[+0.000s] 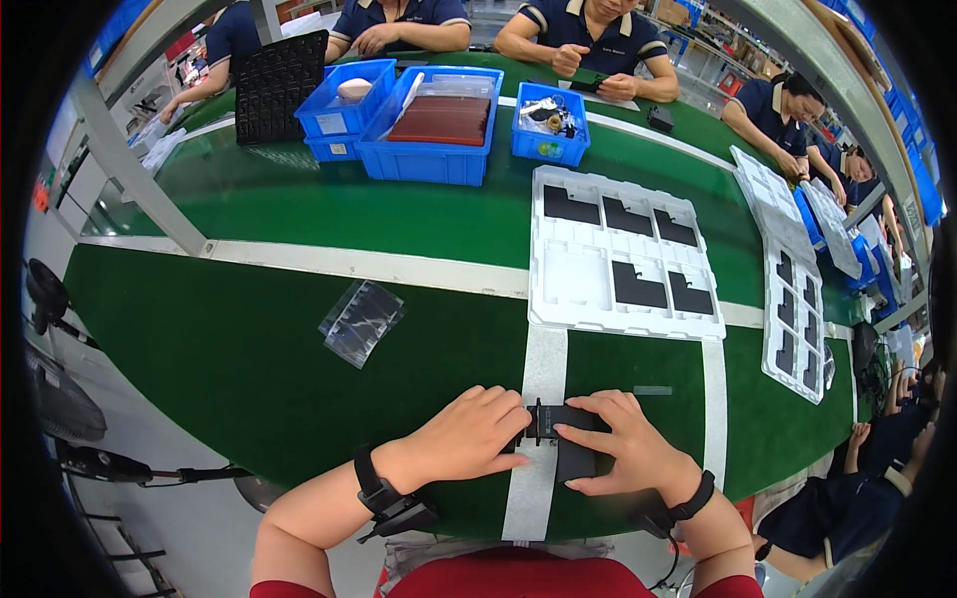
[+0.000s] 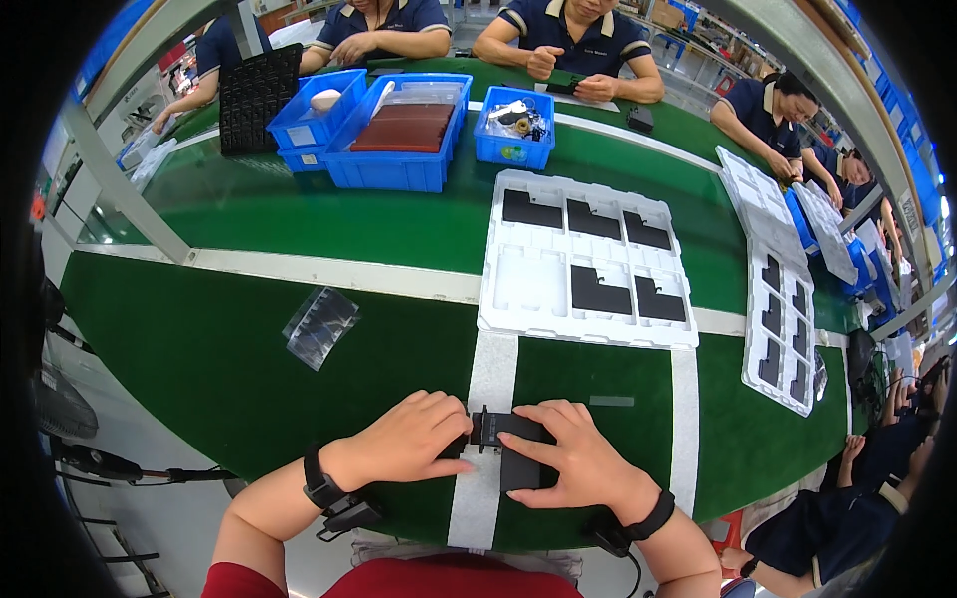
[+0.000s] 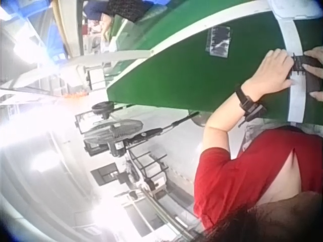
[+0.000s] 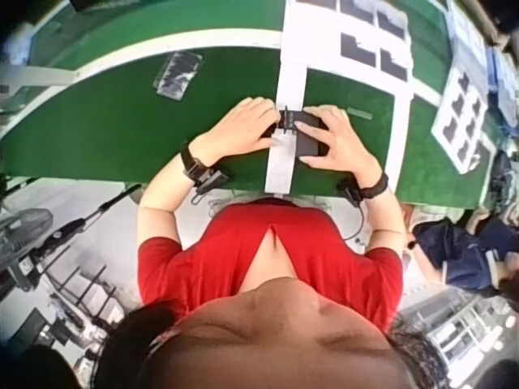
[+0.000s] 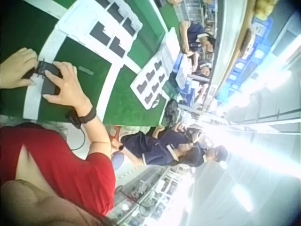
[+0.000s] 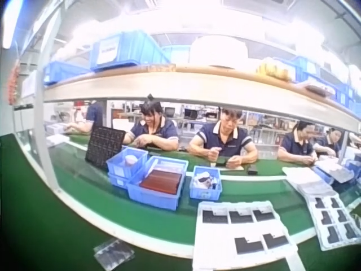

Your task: Assembling black electronic or hardware components on a factory production line.

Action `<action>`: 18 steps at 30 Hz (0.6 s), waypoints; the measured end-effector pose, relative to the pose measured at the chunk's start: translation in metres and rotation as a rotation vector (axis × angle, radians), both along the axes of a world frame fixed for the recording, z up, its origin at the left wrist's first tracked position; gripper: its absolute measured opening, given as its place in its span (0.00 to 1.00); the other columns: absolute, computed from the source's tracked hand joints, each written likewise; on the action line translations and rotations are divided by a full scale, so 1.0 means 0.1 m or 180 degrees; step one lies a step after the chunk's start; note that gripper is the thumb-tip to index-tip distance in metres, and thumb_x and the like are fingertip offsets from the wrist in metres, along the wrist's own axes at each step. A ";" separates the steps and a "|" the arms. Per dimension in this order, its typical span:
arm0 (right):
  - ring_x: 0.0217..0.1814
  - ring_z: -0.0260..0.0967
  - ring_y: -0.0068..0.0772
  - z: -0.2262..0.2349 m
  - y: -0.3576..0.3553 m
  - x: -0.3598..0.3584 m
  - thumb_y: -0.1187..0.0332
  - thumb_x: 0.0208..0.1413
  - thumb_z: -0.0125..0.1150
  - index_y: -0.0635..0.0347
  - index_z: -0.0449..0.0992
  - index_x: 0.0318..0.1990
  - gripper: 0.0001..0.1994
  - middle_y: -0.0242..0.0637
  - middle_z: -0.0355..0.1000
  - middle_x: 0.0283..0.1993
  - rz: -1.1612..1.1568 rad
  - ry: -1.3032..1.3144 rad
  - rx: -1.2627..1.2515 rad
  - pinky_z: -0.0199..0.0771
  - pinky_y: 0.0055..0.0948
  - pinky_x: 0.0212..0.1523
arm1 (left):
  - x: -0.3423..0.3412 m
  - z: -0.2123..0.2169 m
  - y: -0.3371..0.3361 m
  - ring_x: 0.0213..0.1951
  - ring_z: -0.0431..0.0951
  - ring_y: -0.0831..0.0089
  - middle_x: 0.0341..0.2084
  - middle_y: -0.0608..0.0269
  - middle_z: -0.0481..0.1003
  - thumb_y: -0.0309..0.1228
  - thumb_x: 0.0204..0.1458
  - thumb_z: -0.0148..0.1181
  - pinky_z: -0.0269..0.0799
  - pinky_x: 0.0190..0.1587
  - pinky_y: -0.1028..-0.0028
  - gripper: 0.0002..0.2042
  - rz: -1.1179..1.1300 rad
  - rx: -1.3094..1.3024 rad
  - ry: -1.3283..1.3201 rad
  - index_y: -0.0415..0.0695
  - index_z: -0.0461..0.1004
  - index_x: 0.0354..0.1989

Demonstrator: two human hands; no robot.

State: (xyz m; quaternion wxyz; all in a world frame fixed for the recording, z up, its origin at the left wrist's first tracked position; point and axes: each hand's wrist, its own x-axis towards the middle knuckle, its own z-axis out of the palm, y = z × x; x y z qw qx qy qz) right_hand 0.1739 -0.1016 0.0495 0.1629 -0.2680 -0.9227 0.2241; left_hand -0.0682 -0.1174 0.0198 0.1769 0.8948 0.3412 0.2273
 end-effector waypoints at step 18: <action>0.51 0.61 0.45 0.18 0.01 0.06 0.35 0.42 0.45 0.67 0.61 0.54 0.42 0.55 0.59 0.53 0.0021 0.4431 -0.4893 0.62 0.37 0.48 | -0.10 0.38 0.07 0.37 0.74 0.65 0.33 0.59 0.74 0.28 0.45 0.56 0.67 0.42 0.71 0.08 -0.0022 -0.0679 -0.1331 0.41 0.72 0.35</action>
